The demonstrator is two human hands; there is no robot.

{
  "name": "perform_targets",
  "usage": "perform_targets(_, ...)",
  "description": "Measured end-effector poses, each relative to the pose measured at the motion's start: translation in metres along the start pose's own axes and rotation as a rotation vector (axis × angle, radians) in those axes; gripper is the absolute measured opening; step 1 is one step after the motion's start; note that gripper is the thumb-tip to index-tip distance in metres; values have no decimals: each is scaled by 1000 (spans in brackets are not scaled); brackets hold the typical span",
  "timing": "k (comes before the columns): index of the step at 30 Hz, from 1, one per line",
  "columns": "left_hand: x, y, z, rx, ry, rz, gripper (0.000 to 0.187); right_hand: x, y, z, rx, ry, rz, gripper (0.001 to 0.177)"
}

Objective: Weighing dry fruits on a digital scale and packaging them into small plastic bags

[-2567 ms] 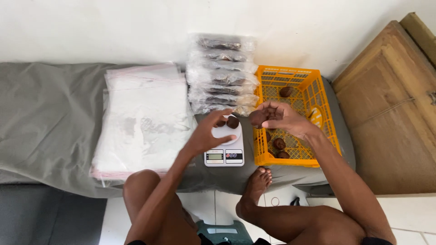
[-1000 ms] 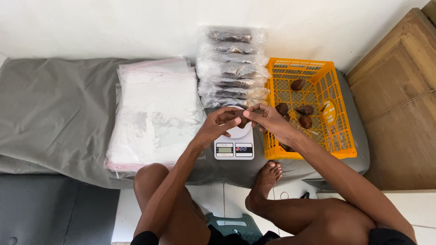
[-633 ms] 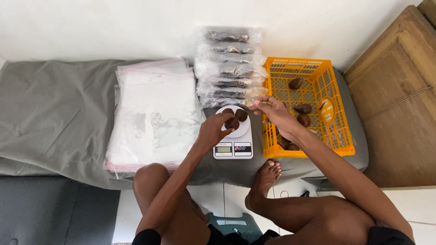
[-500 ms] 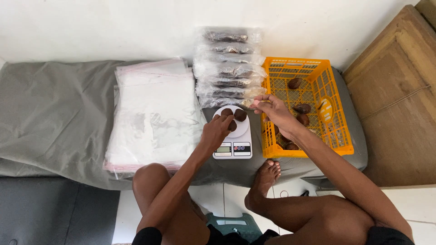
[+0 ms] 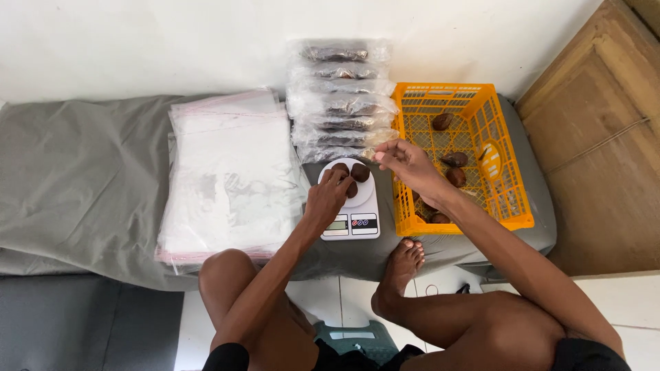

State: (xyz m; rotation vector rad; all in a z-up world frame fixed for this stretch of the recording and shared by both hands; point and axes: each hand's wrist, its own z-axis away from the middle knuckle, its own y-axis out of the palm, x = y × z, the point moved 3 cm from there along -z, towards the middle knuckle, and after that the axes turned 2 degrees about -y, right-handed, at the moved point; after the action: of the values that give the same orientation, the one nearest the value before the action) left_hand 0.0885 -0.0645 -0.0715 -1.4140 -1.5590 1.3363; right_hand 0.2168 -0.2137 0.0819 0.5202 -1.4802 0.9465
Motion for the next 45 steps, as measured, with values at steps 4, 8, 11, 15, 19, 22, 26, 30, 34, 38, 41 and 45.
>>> perform_targets(4,3,-17,3,-47,-3,-19,54,15,1,8,-12,2,13,30)
perform_targets(8,37,-41,3,119,-172,180,61,4,-7,-2,-41,-13,-4,29)
perform_targets(11,80,-45,10,199,-383,111,59,0,-12,-1,-64,-20,-25,27)
perform_targets(15,132,-30,38,350,-702,-179,73,26,-7,15,-43,-33,-32,31)
perform_targets(19,166,-8,71,407,-817,-133,79,26,-4,17,-31,-26,-21,31)
perform_targets(22,166,-21,83,349,-815,-93,71,22,-2,13,-16,-5,-33,30)
perform_targets(26,189,5,92,131,-762,-137,49,24,2,12,-11,-9,-23,28)
perform_targets(30,209,26,96,-131,-786,-25,21,26,6,9,-7,-18,8,27)
perform_targets(34,210,1,86,-232,-817,70,18,19,4,5,10,-36,20,28)
perform_targets(38,183,-66,73,-364,-740,201,15,25,8,7,27,-30,15,29)
perform_targets(41,148,-140,68,-473,-560,573,14,21,9,5,30,-18,33,29)
perform_targets(45,130,-187,69,-422,-363,1145,14,8,11,0,83,-54,101,35)
